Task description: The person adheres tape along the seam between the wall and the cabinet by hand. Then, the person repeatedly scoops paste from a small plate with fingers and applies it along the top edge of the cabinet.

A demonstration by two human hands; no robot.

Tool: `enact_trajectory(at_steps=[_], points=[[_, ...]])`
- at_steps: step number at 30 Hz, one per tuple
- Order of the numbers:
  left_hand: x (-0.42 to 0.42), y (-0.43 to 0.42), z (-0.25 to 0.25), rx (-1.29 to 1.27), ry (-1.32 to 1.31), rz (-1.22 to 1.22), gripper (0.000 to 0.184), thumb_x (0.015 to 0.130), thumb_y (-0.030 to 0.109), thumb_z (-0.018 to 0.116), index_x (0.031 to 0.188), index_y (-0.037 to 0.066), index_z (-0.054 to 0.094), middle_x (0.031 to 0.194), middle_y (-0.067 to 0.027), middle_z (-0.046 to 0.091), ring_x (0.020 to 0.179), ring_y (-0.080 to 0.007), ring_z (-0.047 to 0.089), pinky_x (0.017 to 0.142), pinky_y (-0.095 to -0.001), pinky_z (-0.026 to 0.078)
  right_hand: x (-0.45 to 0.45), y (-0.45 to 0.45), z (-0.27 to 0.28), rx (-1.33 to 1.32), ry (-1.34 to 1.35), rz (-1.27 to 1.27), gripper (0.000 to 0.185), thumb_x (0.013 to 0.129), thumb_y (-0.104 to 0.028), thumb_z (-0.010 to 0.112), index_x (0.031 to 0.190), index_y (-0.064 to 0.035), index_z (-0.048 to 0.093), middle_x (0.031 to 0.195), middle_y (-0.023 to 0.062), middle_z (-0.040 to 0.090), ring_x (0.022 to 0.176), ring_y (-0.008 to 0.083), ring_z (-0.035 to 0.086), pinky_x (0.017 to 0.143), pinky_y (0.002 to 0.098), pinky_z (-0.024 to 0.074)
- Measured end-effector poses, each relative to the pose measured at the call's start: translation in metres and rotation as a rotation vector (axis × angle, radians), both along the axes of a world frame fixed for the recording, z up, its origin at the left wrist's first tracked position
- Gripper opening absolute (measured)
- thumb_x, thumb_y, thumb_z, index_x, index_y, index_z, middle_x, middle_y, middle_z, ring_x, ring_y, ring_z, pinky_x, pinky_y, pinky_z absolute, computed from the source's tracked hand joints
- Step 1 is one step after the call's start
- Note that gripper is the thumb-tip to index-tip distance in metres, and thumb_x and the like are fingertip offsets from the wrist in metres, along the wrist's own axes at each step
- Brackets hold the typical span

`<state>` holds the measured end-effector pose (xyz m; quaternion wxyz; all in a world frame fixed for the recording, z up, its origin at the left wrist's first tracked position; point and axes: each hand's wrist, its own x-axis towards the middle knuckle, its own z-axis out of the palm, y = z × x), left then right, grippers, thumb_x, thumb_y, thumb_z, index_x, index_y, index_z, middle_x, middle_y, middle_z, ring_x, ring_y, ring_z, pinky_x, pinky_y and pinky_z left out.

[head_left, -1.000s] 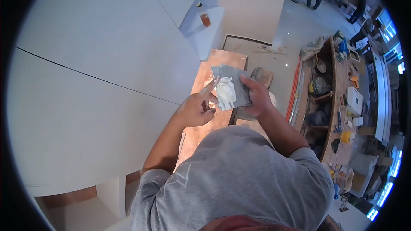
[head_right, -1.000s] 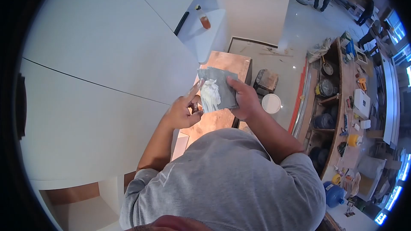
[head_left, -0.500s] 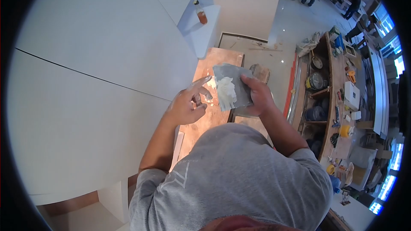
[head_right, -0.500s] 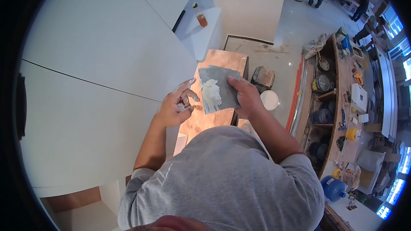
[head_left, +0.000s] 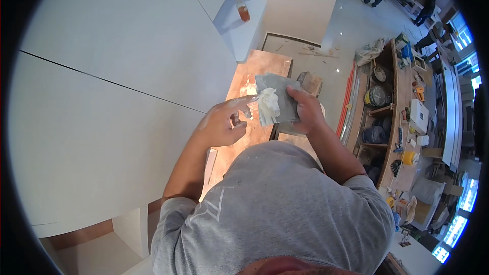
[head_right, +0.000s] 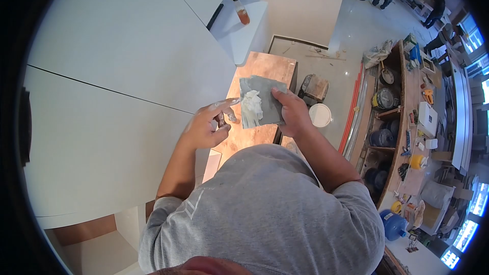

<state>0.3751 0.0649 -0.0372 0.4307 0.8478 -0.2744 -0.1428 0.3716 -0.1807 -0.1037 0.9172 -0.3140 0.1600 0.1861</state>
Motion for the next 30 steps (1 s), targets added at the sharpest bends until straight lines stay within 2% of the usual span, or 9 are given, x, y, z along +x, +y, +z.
enact_trajectory(at_steps=[1, 4, 10, 19, 21, 25, 27, 28, 30], points=[[-0.003, -0.004, 0.006, -0.013, -0.025, 0.021, 0.069, 0.072, 0.004, 0.063, 0.139, 0.02, 0.054, 0.098, -0.0077, 0.066, 0.064, -0.0178, 0.058, 0.062, -0.0323, 0.051, 0.0, -0.001, -0.001, -0.013, -0.002, -0.003, 0.03, 0.1, -0.022, 0.052, 0.119, 0.001, 0.053, 0.11, 0.0113, 0.064, 0.098, 0.0222, 0.066, 0.086, 0.0376, 0.055], [-0.008, -0.015, 0.018, 0.193, -0.098, -0.026, 0.066, 0.072, 0.005, 0.062, 0.137, 0.02, 0.056, 0.095, -0.0072, 0.064, 0.069, -0.0218, 0.06, 0.065, -0.0351, 0.052, 0.0, -0.001, -0.001, -0.035, -0.006, -0.003, 0.03, 0.1, -0.022, 0.052, 0.119, 0.0013, 0.053, 0.111, 0.0115, 0.064, 0.099, 0.0226, 0.066, 0.086, 0.0377, 0.0552], [-0.012, -0.018, 0.009, 0.265, -0.247, -0.031, 0.065, 0.072, 0.004, 0.062, 0.135, 0.021, 0.057, 0.084, -0.0074, 0.058, 0.07, -0.0264, 0.059, 0.065, -0.0382, 0.051, 0.002, 0.0, 0.007, -0.046, 0.018, -0.004, 0.033, 0.1, -0.022, 0.052, 0.122, 0.0014, 0.051, 0.113, 0.012, 0.063, 0.101, 0.0235, 0.066, 0.086, 0.039, 0.0552], [-0.019, -0.022, 0.007, 0.336, -0.214, -0.009, 0.059, 0.073, 0.007, 0.061, 0.13, 0.019, 0.06, 0.083, -0.0075, 0.058, 0.071, -0.027, 0.059, 0.066, -0.0404, 0.051, 0.007, 0.0, -0.002, -0.084, -0.001, -0.036, 0.033, 0.099, -0.023, 0.053, 0.122, 0.0008, 0.05, 0.112, 0.0119, 0.063, 0.101, 0.0241, 0.066, 0.086, 0.0419, 0.0559], [-0.02, -0.023, 0.008, 0.366, -0.166, -0.016, 0.059, 0.073, 0.007, 0.061, 0.131, 0.018, 0.06, 0.087, -0.0077, 0.06, 0.072, -0.0269, 0.06, 0.067, -0.04, 0.051, 0.01, -0.002, -0.008, -0.096, -0.023, -0.02, 0.034, 0.099, -0.023, 0.054, 0.122, 0.0005, 0.05, 0.11, 0.0117, 0.063, 0.101, 0.024, 0.066, 0.086, 0.042, 0.0561], [-0.024, -0.026, 0.003, 0.322, -0.135, -0.009, 0.059, 0.072, 0.008, 0.061, 0.13, 0.016, 0.06, 0.091, -0.0086, 0.065, 0.073, -0.0267, 0.063, 0.067, -0.0398, 0.052, 0.012, -0.001, -0.011, -0.15, -0.042, -0.067, 0.031, 0.097, -0.025, 0.057, 0.117, -0.0007, 0.057, 0.104, 0.0083, 0.065, 0.095, 0.0202, 0.065, 0.084, 0.0364, 0.0526], [-0.029, -0.026, -0.001, 0.292, -0.047, -0.05, 0.058, 0.072, 0.003, 0.059, 0.128, 0.014, 0.061, 0.093, -0.008, 0.067, 0.066, -0.0215, 0.061, 0.061, -0.0341, 0.05, 0.013, -0.002, -0.017, -0.219, -0.038, -0.069, 0.032, 0.097, -0.026, 0.057, 0.118, -0.0013, 0.057, 0.105, 0.0073, 0.065, 0.098, 0.0196, 0.065, 0.085, 0.036, 0.0518], [-0.029, -0.021, 0.001, 0.29, -0.03, -0.047, 0.057, 0.072, 0.001, 0.059, 0.127, 0.013, 0.062, 0.093, -0.0077, 0.067, 0.062, -0.0189, 0.059, 0.058, -0.0312, 0.05, 0.015, -0.002, -0.032, -0.158, -0.018, -0.091, 0.033, 0.096, -0.023, 0.058, 0.119, -0.0005, 0.057, 0.108, 0.0088, 0.065, 0.1, 0.0215, 0.065, 0.086, 0.0375, 0.0527], [-0.03, -0.007, 0.0, 0.084, 0.107, -0.18, 0.054, 0.075, 0.0, 0.06, 0.129, 0.011, 0.061, 0.093, -0.005, 0.067, 0.065, -0.0136, 0.057, 0.06, -0.029, 0.048, 0.026, 0.0, -0.06, -0.023, -0.093, -0.089, 0.038, 0.096, -0.021, 0.058, 0.126, 0.0018, 0.054, 0.117, 0.0118, 0.064, 0.105, 0.0244, 0.064, 0.091, 0.038, 0.0522]])
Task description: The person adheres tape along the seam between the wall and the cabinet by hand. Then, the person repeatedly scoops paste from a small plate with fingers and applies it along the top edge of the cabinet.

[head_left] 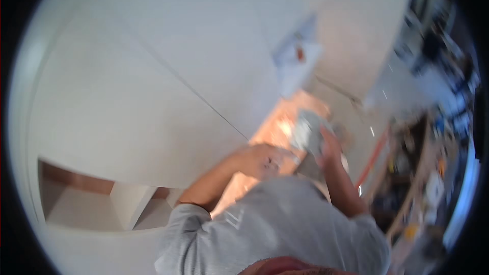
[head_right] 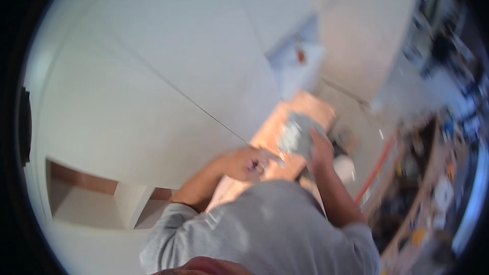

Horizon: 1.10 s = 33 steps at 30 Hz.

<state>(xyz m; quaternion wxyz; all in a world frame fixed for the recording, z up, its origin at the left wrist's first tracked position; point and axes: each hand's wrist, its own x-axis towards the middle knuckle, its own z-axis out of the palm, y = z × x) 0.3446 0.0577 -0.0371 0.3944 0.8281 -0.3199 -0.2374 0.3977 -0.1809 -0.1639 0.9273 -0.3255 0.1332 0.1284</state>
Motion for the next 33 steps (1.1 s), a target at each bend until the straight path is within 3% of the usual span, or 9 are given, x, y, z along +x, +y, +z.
enact_trajectory(at_steps=[1, 5, 8, 10, 12, 14, 17, 24, 33], points=[[-0.001, 0.005, 0.02, -0.194, 0.054, -0.018, 0.051, 0.078, -0.002, 0.06, 0.129, 0.005, 0.057, 0.095, -0.0033, 0.066, 0.068, -0.01, 0.054, 0.062, -0.028, 0.047, 0.006, -0.001, -0.004, -0.03, -0.001, 0.035, 0.042, 0.097, -0.02, 0.057, 0.13, 0.0038, 0.051, 0.123, 0.0132, 0.062, 0.108, 0.0253, 0.063, 0.095, 0.038, 0.0497], [-0.02, 0.064, 0.142, -0.4, -0.502, 0.317, 0.051, 0.081, 0.006, 0.065, 0.13, -0.003, 0.051, 0.1, -0.0057, 0.064, 0.075, -0.0102, 0.059, 0.067, -0.0271, 0.049, 0.012, -0.004, -0.008, 0.048, -0.07, 0.097, 0.042, 0.097, -0.021, 0.052, 0.131, 0.0036, 0.05, 0.124, 0.0131, 0.06, 0.113, 0.027, 0.06, 0.099, 0.0401, 0.0468], [-0.049, 0.103, 0.268, -0.586, -0.946, 0.635, 0.07, 0.084, 0.012, 0.069, 0.142, -0.002, 0.033, 0.1, -0.0117, 0.062, 0.077, -0.0187, 0.064, 0.067, -0.0345, 0.057, 0.015, -0.005, -0.009, 0.024, -0.087, 0.159, 0.04, 0.097, -0.023, 0.054, 0.13, -0.0002, 0.052, 0.122, 0.0115, 0.061, 0.11, 0.0265, 0.061, 0.095, 0.0405, 0.0484], [-0.071, 0.135, 0.35, -0.533, -1.212, 0.75, 0.063, 0.083, 0.002, 0.063, 0.14, -0.003, 0.037, 0.082, -0.0066, 0.061, 0.07, -0.0148, 0.06, 0.065, -0.0319, 0.056, 0.013, -0.004, -0.003, -0.018, -0.053, 0.164, 0.04, 0.097, -0.025, 0.054, 0.129, -0.0016, 0.053, 0.123, 0.0108, 0.061, 0.11, 0.0264, 0.062, 0.093, 0.0406, 0.0491], [-0.079, 0.142, 0.411, -0.458, -1.363, 1.067, 0.069, 0.08, 0.006, 0.066, 0.142, -0.003, 0.036, 0.086, -0.0098, 0.064, 0.064, -0.0134, 0.058, 0.06, -0.0319, 0.056, 0.019, -0.008, -0.002, -0.096, -0.003, 0.158, 0.039, 0.098, -0.027, 0.054, 0.129, -0.0032, 0.054, 0.126, 0.0105, 0.061, 0.113, 0.0264, 0.061, 0.093, 0.0408, 0.0498], [-0.085, 0.167, 0.458, -0.466, -1.377, 1.078, 0.074, 0.079, -0.001, 0.057, 0.147, -0.004, 0.028, 0.091, -0.014, 0.065, 0.06, -0.0142, 0.055, 0.057, -0.0309, 0.054, 0.025, -0.01, -0.007, -0.11, -0.033, 0.182, 0.038, 0.098, -0.028, 0.054, 0.127, -0.0035, 0.055, 0.125, 0.0105, 0.062, 0.113, 0.0259, 0.062, 0.09, 0.0396, 0.0509], [-0.084, 0.158, 0.485, -0.331, -1.38, 1.287, 0.072, 0.08, 0.001, 0.06, 0.146, -0.004, 0.031, 0.081, -0.011, 0.065, 0.058, -0.015, 0.055, 0.053, -0.0327, 0.054, 0.029, -0.011, -0.008, -0.101, -0.035, 0.197, 0.038, 0.098, -0.027, 0.054, 0.127, -0.0033, 0.055, 0.125, 0.0104, 0.062, 0.112, 0.0259, 0.062, 0.089, 0.0395, 0.0517], [-0.071, 0.147, 0.502, -0.242, -1.348, 1.379, 0.071, 0.082, 0.0, 0.059, 0.147, -0.003, 0.029, 0.079, -0.0133, 0.063, 0.059, -0.0181, 0.057, 0.054, -0.0365, 0.055, 0.032, -0.006, -0.012, -0.049, -0.024, 0.216, 0.039, 0.098, -0.025, 0.053, 0.13, -0.0028, 0.053, 0.125, 0.0102, 0.061, 0.113, 0.0266, 0.061, 0.09, 0.0413, 0.0516], [0.016, 0.124, 0.518, -0.492, -1.305, 1.424, 0.052, 0.083, 0.006, 0.062, 0.129, -0.013, 0.047, 0.084, -0.0207, 0.064, 0.07, -0.0266, 0.064, 0.061, -0.0395, 0.059, 0.026, -0.018, -0.011, -0.088, 0.001, 0.195, 0.039, 0.098, -0.025, 0.052, 0.131, -0.003, 0.053, 0.126, 0.0094, 0.061, 0.112, 0.0273, 0.062, 0.091, 0.0409, 0.0514]])
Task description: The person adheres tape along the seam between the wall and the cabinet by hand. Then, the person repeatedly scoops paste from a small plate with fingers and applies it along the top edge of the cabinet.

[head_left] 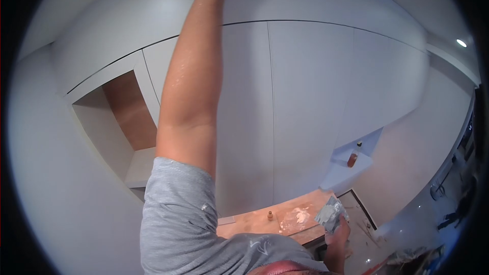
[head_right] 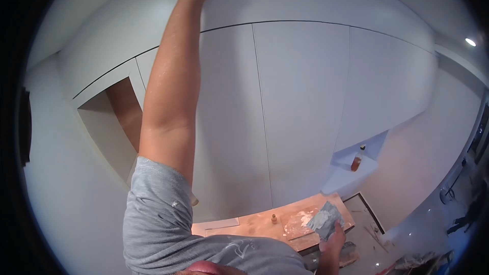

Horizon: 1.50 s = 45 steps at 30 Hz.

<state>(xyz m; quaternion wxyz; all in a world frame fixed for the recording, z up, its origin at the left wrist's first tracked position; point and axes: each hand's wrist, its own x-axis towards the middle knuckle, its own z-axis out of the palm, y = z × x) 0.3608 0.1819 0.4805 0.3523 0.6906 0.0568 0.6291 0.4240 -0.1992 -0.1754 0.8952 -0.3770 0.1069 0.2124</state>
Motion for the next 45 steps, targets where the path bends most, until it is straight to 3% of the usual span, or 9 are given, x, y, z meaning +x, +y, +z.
enact_trajectory(at_steps=[3, 6, 9, 14, 22, 30, 34, 36, 45], points=[[0.052, 0.031, 0.019, 1.119, 0.454, 1.106, 0.044, 0.081, 0.008, 0.063, 0.117, -0.016, 0.054, 0.087, -0.025, 0.065, 0.074, -0.0291, 0.068, 0.067, -0.0399, 0.059, -0.005, -0.006, -0.001, -0.004, 0.004, -0.064, 0.042, 0.096, -0.03, 0.056, 0.128, -0.0024, 0.054, 0.123, 0.0097, 0.062, 0.112, 0.0263, 0.061, 0.09, 0.0417, 0.0498], [0.122, 0.021, 0.041, 0.975, 0.727, 1.131, 0.06, 0.078, 0.01, 0.061, 0.13, -0.016, 0.044, 0.09, -0.0295, 0.066, 0.078, -0.0309, 0.069, 0.078, -0.0424, 0.057, -0.005, -0.015, -0.017, 0.019, -0.061, -0.051, 0.043, 0.096, -0.03, 0.055, 0.129, -0.0023, 0.054, 0.124, 0.0104, 0.061, 0.112, 0.0261, 0.061, 0.09, 0.0418, 0.0501], [0.083, -0.07, -0.01, 0.02, 0.183, 0.076, 0.077, 0.076, 0.011, 0.059, 0.142, -0.015, 0.027, 0.095, -0.032, 0.065, 0.082, -0.0336, 0.069, 0.089, -0.0448, 0.053, -0.012, -0.02, -0.014, 0.021, 0.004, -0.087, 0.045, 0.096, -0.03, 0.055, 0.131, -0.0022, 0.053, 0.125, 0.0107, 0.061, 0.112, 0.0261, 0.061, 0.09, 0.0415, 0.0504], [0.075, 0.014, -0.009, 0.262, -0.471, 0.399, 0.078, 0.08, 0.012, 0.055, 0.144, -0.014, 0.02, 0.103, -0.0326, 0.062, 0.086, -0.0337, 0.068, 0.07, -0.041, 0.059, -0.019, -0.029, -0.005, 0.021, 0.03, -0.156, 0.044, 0.097, -0.028, 0.054, 0.129, 0.0016, 0.052, 0.124, 0.013, 0.062, 0.111, 0.0286, 0.063, 0.09, 0.0413, 0.0529], [0.106, 0.009, 0.037, 0.056, -0.074, -0.521, 0.064, 0.084, 0.011, 0.057, 0.137, -0.014, 0.03, 0.122, -0.0272, 0.056, 0.096, -0.0381, 0.064, 0.068, -0.0429, 0.062, -0.012, -0.032, -0.006, -0.036, -0.036, -0.166, 0.042, 0.097, -0.027, 0.053, 0.125, 0.005, 0.054, 0.12, 0.0152, 0.063, 0.106, 0.0295, 0.065, 0.089, 0.0419, 0.0537], [0.052, -0.048, -0.039, 0.468, 0.113, 0.322, 0.076, 0.076, 0.021, 0.063, 0.14, -0.01, 0.038, 0.129, -0.0342, 0.054, 0.117, -0.0433, 0.057, 0.103, -0.0436, 0.046, -0.009, -0.021, -0.026, 0.052, -0.032, -0.143, 0.046, 0.096, -0.031, 0.055, 0.128, 0.0017, 0.053, 0.122, 0.0145, 0.061, 0.11, 0.029, 0.062, 0.091, 0.0415, 0.051], [0.001, 0.005, -0.055, 0.644, -0.107, 0.86, 0.05, 0.081, 0.023, 0.06, 0.129, 0.008, 0.06, 0.121, -0.0222, 0.063, 0.109, -0.0296, 0.062, 0.097, -0.041, 0.05, 0.002, -0.04, -0.083, -0.545, -0.569, -0.179, 0.041, 0.097, -0.026, 0.052, 0.127, 0.0021, 0.053, 0.121, 0.0148, 0.063, 0.108, 0.0299, 0.064, 0.089, 0.0429, 0.0533], [-0.019, 0.005, -0.055, 0.534, -0.084, 0.905, 0.047, 0.081, 0.027, 0.058, 0.124, 0.011, 0.065, 0.13, -0.0262, 0.057, 0.123, -0.033, 0.053, 0.105, -0.0399, 0.043, -0.01, -0.029, -0.017, -0.03, 0.016, -0.15, 0.041, 0.097, -0.026, 0.052, 0.127, 0.0023, 0.053, 0.121, 0.0147, 0.063, 0.109, 0.03, 0.064, 0.09, 0.0435, 0.0531], [0.038, -0.022, -0.012, 0.72, 0.301, 0.824, 0.036, 0.08, 0.018, 0.049, 0.094, -0.007, 0.071, 0.111, -0.0348, 0.062, 0.114, -0.0439, 0.058, 0.107, -0.0409, 0.041, -0.008, -0.021, -0.015, 0.043, -0.058, -0.084, 0.042, 0.096, -0.029, 0.055, 0.127, -0.0007, 0.055, 0.12, 0.0112, 0.063, 0.107, 0.0269, 0.064, 0.088, 0.0408, 0.0522]])
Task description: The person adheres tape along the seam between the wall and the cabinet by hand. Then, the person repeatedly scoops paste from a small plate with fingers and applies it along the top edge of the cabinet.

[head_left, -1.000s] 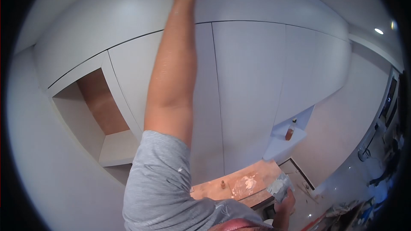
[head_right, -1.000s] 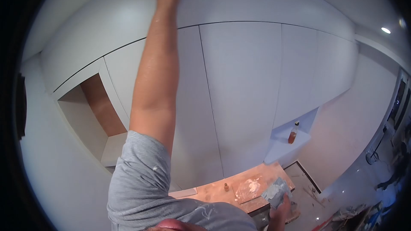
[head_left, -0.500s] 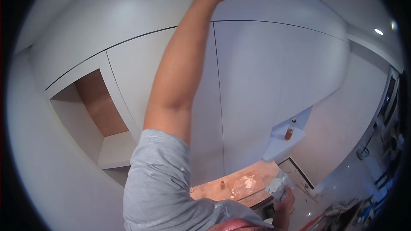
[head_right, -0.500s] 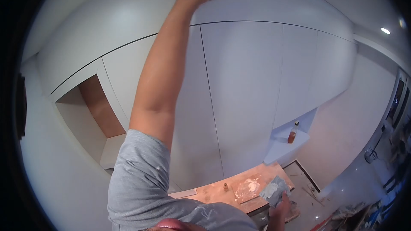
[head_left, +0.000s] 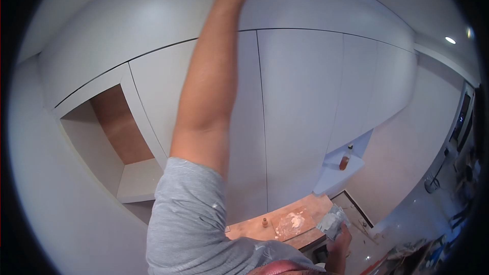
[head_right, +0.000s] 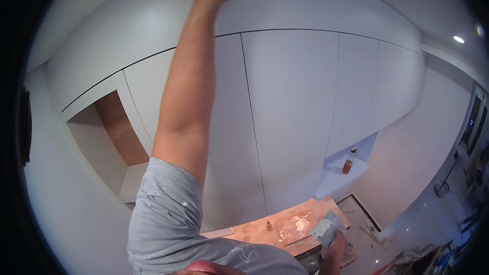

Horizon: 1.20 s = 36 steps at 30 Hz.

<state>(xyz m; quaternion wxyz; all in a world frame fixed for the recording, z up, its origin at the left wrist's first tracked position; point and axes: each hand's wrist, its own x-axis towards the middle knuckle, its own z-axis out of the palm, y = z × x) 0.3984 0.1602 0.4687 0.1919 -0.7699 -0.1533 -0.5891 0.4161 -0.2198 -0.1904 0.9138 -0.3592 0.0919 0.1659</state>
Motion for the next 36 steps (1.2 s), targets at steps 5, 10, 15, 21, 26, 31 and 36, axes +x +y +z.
enact_trajectory(at_steps=[5, 10, 15, 21, 26, 31, 36], points=[[0.062, -0.042, -0.017, -0.303, -0.109, -0.381, 0.037, 0.075, 0.014, 0.054, 0.097, -0.011, 0.069, 0.115, -0.0339, 0.061, 0.119, -0.0439, 0.055, 0.12, -0.0419, 0.02, -0.011, 0.002, 0.005, -0.023, 0.053, -0.045, 0.043, 0.096, -0.029, 0.056, 0.128, -0.0002, 0.054, 0.12, 0.0116, 0.063, 0.108, 0.0275, 0.063, 0.089, 0.0407, 0.0518], [0.002, -0.008, -0.025, -0.03, -0.493, -0.303, 0.044, 0.076, 0.019, 0.059, 0.108, -0.009, 0.067, 0.126, -0.0368, 0.054, 0.128, -0.0474, 0.046, 0.121, -0.0367, 0.018, -0.012, -0.012, -0.018, -0.183, -0.137, -0.165, 0.04, 0.096, -0.026, 0.055, 0.126, 0.0011, 0.055, 0.12, 0.0133, 0.063, 0.106, 0.0287, 0.065, 0.087, 0.0435, 0.0543], [-0.003, 0.012, 0.0, -0.043, -0.517, -0.455, 0.046, 0.076, 0.011, 0.059, 0.12, -0.002, 0.064, 0.097, -0.0267, 0.068, 0.094, -0.0331, 0.065, 0.086, -0.0408, 0.053, -0.022, -0.021, -0.004, -0.088, -0.069, -0.156, 0.039, 0.097, -0.025, 0.052, 0.124, 0.0016, 0.056, 0.119, 0.0136, 0.063, 0.107, 0.0277, 0.064, 0.09, 0.042, 0.0528], [0.055, -0.069, -0.14, -0.454, 0.416, -1.427, 0.074, 0.082, 0.015, 0.061, 0.149, 0.001, 0.032, 0.11, -0.0217, 0.065, 0.069, -0.0174, 0.058, 0.064, -0.0291, 0.053, -0.022, 0.0, 0.035, 0.217, -0.044, -0.09, 0.035, 0.097, -0.022, 0.055, 0.124, 0.0004, 0.058, 0.119, 0.0123, 0.065, 0.108, 0.025, 0.064, 0.096, 0.04, 0.0499], [0.027, -0.123, -0.383, -1.019, 1.243, -1.82, 0.101, 0.07, -0.004, 0.06, 0.157, 0.009, 0.009, 0.085, -0.0112, 0.064, 0.064, -0.012, 0.056, 0.057, -0.0238, 0.049, -0.027, 0.008, 0.075, 0.297, 0.021, -0.073, 0.037, 0.098, -0.025, 0.054, 0.126, -0.0005, 0.056, 0.118, 0.011, 0.065, 0.107, 0.0238, 0.064, 0.095, 0.0392, 0.0506], [-0.003, -0.137, -0.498, -1.389, 1.556, -1.924, 0.1, 0.074, -0.008, 0.055, 0.158, 0.013, 0.005, 0.09, -0.0063, 0.063, 0.068, -0.0084, 0.054, 0.064, -0.0229, 0.044, -0.035, 0.011, 0.103, 0.3, 0.037, -0.035, 0.036, 0.099, -0.026, 0.052, 0.125, -0.001, 0.054, 0.115, 0.0104, 0.066, 0.104, 0.024, 0.066, 0.092, 0.0392, 0.0518], [-0.006, -0.127, -0.514, -1.059, 1.573, -1.648, 0.097, 0.072, -0.005, 0.057, 0.157, 0.014, 0.014, 0.093, -0.0054, 0.065, 0.065, -0.0091, 0.054, 0.06, -0.0254, 0.046, -0.038, 0.022, 0.106, 0.262, 0.089, -0.036, 0.037, 0.1, -0.025, 0.051, 0.124, 0.0026, 0.053, 0.114, 0.0117, 0.064, 0.102, 0.0235, 0.066, 0.09, 0.0393, 0.0531]])
